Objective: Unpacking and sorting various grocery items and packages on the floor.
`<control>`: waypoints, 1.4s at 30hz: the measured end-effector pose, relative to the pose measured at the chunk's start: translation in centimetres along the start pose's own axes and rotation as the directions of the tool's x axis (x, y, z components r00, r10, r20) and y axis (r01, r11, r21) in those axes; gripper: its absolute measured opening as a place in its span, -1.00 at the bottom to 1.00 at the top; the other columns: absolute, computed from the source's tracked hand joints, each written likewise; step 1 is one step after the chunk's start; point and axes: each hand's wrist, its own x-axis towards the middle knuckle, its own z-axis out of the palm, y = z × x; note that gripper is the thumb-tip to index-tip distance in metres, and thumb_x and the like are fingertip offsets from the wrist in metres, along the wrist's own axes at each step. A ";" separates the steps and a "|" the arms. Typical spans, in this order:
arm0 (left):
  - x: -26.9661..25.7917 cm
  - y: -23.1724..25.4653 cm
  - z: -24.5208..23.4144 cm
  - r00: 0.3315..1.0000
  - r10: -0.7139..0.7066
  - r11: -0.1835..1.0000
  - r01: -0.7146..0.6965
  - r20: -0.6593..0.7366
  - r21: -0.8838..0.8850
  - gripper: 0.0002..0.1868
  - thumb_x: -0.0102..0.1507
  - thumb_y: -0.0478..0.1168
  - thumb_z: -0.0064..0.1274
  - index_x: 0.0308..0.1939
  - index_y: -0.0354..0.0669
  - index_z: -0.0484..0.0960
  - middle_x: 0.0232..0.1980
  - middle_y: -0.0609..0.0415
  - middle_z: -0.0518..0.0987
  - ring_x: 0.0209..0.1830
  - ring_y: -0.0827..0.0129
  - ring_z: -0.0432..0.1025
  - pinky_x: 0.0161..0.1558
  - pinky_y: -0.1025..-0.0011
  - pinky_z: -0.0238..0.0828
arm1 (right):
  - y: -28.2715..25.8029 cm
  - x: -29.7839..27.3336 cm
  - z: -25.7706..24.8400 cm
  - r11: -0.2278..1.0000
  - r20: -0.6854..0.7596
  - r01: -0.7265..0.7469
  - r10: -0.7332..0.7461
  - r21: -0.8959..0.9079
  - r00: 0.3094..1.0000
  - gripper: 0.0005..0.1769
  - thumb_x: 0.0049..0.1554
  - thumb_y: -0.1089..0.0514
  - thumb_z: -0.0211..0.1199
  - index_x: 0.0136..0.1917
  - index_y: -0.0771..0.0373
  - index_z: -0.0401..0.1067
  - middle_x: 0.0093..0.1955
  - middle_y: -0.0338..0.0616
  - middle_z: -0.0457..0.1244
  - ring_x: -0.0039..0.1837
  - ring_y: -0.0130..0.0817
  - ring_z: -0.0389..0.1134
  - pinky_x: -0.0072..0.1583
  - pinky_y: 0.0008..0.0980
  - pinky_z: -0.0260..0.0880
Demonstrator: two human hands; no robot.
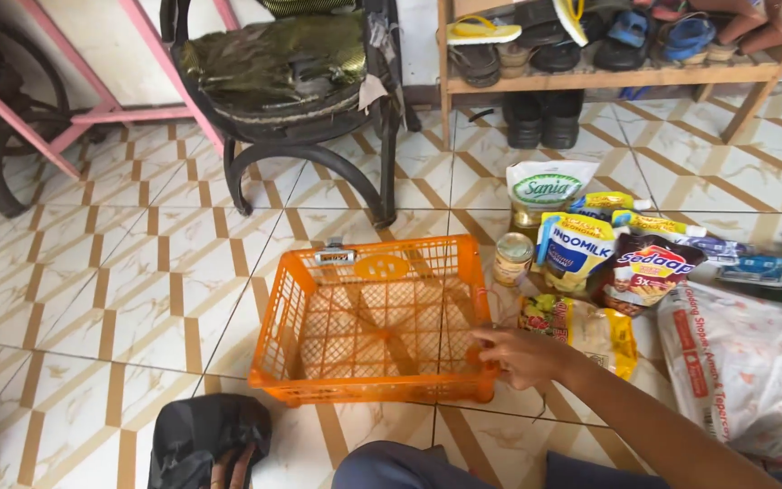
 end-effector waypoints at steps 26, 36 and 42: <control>18.1 24.6 -49.8 0.930 -0.113 0.856 -0.089 -0.351 -0.510 -0.77 0.29 -0.07 0.30 -0.14 -0.13 0.70 -0.33 0.11 0.66 -0.35 0.50 0.61 -0.11 0.55 0.51 | -15.4 -13.3 -5.0 0.878 -0.619 -0.219 0.458 0.425 0.638 -0.57 0.12 0.09 0.34 0.26 0.11 0.45 0.25 -0.10 0.26 0.34 -0.20 0.35 0.32 -0.17 0.37; 20.9 48.4 -44.4 0.933 0.310 0.477 0.013 0.182 -0.879 -0.63 0.14 0.07 0.15 -0.12 -0.06 0.67 -0.27 -0.06 0.72 -0.22 0.01 0.62 -0.18 0.17 0.49 | -9.5 -21.5 -0.4 0.470 -0.315 -0.259 0.825 0.844 0.469 -0.42 0.06 0.14 0.37 0.35 0.20 0.42 0.22 -0.14 0.34 0.27 -0.33 0.34 0.20 -0.29 0.35; 18.4 57.1 -33.0 0.781 0.387 0.234 0.431 0.491 -0.871 -0.47 0.35 0.17 -0.07 -0.12 -0.27 0.66 -0.31 -0.06 0.73 -0.26 0.20 0.67 -0.12 0.28 0.54 | -11.9 -23.8 -1.0 0.501 -0.465 -0.154 0.858 0.852 0.219 -0.49 0.19 0.09 0.30 0.39 0.24 0.44 0.17 -0.21 0.36 0.21 -0.43 0.35 0.19 -0.39 0.37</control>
